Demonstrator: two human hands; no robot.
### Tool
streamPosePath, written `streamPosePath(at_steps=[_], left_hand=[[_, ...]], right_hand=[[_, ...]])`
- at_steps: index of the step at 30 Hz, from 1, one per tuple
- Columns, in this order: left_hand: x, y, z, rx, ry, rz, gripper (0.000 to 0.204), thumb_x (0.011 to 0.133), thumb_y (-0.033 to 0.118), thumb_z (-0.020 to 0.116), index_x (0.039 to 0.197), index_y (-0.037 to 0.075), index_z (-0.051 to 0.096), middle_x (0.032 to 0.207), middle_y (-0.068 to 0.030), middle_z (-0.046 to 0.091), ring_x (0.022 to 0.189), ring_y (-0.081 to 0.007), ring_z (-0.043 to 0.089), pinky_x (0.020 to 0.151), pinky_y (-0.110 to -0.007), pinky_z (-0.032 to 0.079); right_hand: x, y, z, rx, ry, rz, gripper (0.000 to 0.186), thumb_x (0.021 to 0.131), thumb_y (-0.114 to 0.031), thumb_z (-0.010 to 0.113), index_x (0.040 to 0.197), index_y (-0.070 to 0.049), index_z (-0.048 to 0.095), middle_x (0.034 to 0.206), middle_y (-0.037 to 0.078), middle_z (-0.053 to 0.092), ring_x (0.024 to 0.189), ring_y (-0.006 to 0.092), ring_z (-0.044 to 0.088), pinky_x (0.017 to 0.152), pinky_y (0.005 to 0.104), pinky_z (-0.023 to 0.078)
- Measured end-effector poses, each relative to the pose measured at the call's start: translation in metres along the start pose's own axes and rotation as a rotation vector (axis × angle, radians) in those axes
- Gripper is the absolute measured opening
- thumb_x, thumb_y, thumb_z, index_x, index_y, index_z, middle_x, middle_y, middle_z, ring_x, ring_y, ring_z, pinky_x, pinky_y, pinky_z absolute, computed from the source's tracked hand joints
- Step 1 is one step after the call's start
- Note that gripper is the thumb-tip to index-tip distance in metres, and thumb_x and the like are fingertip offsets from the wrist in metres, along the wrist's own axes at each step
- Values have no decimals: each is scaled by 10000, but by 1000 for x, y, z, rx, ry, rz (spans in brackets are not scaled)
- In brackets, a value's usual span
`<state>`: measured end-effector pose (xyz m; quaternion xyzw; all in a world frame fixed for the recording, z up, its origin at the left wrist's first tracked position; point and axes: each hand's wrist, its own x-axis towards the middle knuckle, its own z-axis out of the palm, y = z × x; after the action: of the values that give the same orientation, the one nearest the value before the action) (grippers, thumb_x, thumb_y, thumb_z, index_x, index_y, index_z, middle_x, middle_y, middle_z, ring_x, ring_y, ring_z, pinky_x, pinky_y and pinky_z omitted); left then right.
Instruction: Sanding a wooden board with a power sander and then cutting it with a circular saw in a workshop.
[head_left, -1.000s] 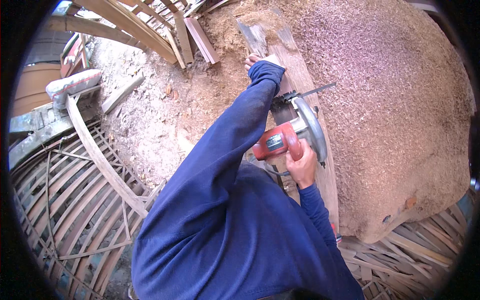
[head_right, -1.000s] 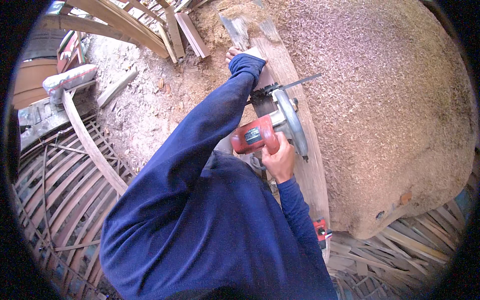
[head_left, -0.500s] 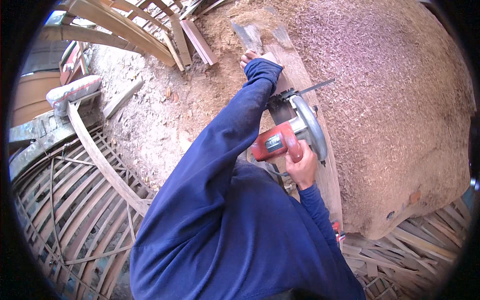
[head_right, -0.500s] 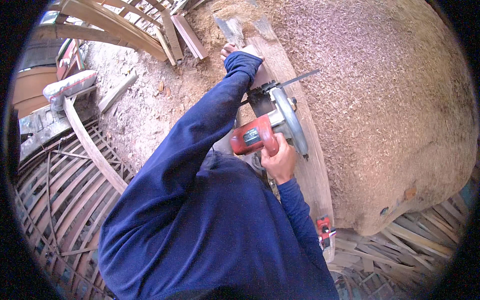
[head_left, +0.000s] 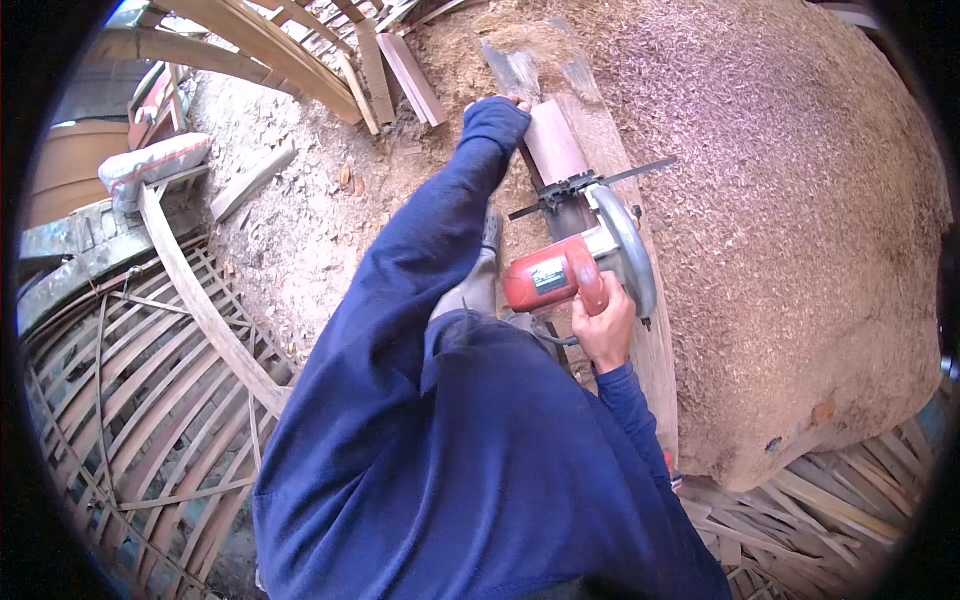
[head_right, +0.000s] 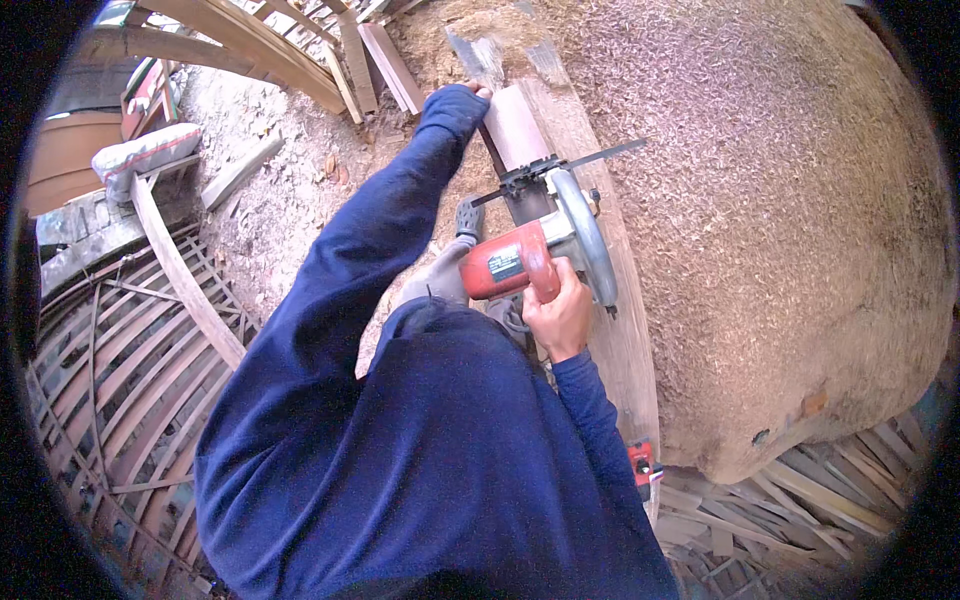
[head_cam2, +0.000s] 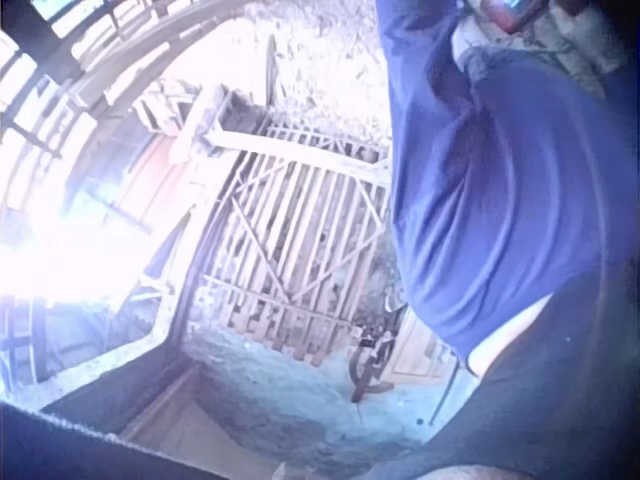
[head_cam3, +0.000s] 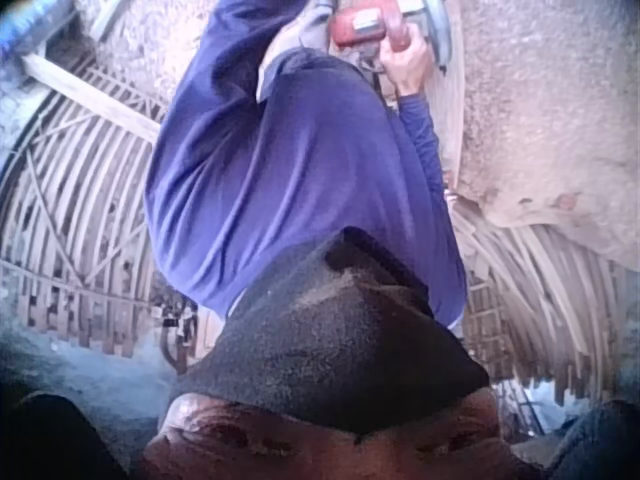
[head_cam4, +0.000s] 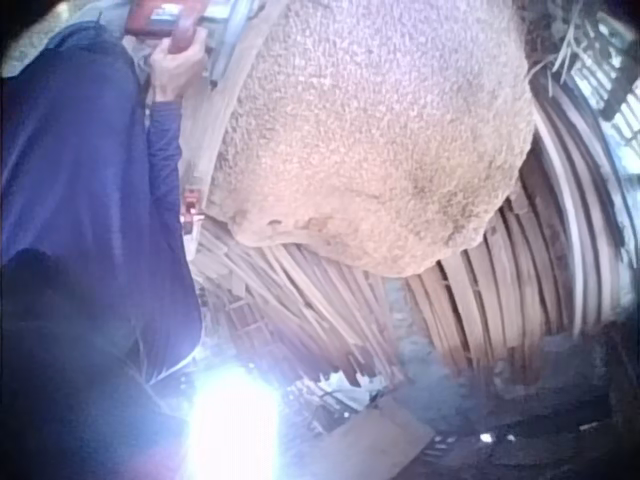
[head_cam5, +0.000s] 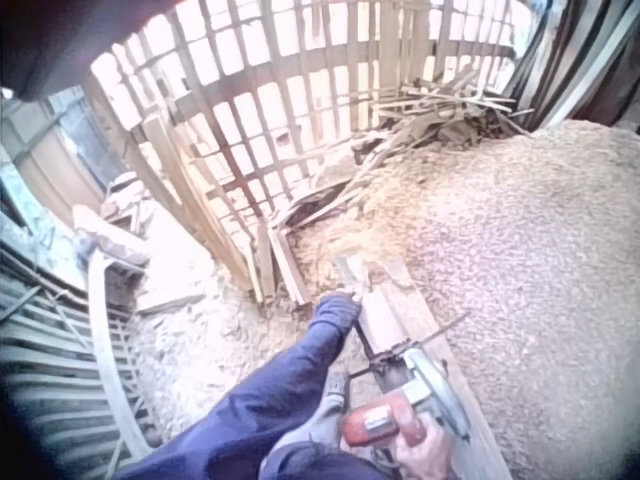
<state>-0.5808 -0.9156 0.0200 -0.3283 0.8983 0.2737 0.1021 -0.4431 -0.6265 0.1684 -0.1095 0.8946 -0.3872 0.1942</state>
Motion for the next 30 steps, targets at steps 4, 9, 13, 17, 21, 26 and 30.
streamPosePath(at_steps=[4, 9, 13, 17, 21, 26, 30], left_hand=[[30, -23, -12, 44, -261, 249, 427, 889, 470, 474, 1129, 190, 689, 1143, -120, 673, 1096, -317, 620, 961, -442, 443], [46, -21, -15, 129, -328, 293, 433, 862, 455, 481, 1067, 152, 714, 1106, -132, 682, 1053, -308, 642, 899, -404, 487], [38, -16, -23, 153, -243, 297, 451, 825, 510, 528, 1058, 175, 720, 1092, -136, 685, 1037, -326, 645, 894, -420, 485], [36, -15, -26, 171, -224, 348, 475, 801, 546, 546, 1044, 180, 724, 1053, -147, 694, 1014, -343, 650, 894, -441, 479], [39, -17, -24, 141, -230, 304, 478, 802, 536, 543, 1039, 160, 721, 1046, -152, 693, 1008, -349, 650, 884, -440, 481], [40, -16, -28, 92, -205, 323, 485, 789, 512, 567, 1017, 111, 716, 1020, -170, 691, 985, -347, 656, 859, -425, 491], [38, -12, -34, 111, -241, 264, 499, 855, 504, 466, 1056, 119, 712, 1115, -164, 667, 1064, -322, 634, 891, -411, 475]], right_hand=[[4, -1, 4, 14, 10, -16, 227, 703, -69, 653, 908, -33, 560, 766, 205, 644, 775, 425, 648, 653, 448, 499], [12, -7, 7, 7, 13, -21, 207, 706, -67, 644, 891, -26, 563, 751, 206, 641, 760, 413, 653, 653, 439, 498], [18, -13, 12, 47, 27, -27, 182, 706, -68, 636, 868, -27, 564, 743, 203, 638, 739, 401, 654, 644, 434, 496], [28, -15, 16, 14, 33, -49, 186, 705, -73, 636, 871, -27, 566, 738, 203, 637, 736, 403, 653, 641, 434, 496], [39, -18, 20, 12, 40, -54, 180, 705, -79, 636, 865, -28, 573, 732, 205, 638, 729, 403, 654, 638, 436, 498], [53, -26, 25, 33, 60, -87, 170, 705, -81, 635, 855, -28, 577, 726, 204, 639, 723, 404, 654, 640, 441, 500], [63, -31, 29, 20, 60, -82, 166, 704, -81, 634, 851, -28, 579, 732, 208, 642, 733, 409, 653, 648, 448, 500]])
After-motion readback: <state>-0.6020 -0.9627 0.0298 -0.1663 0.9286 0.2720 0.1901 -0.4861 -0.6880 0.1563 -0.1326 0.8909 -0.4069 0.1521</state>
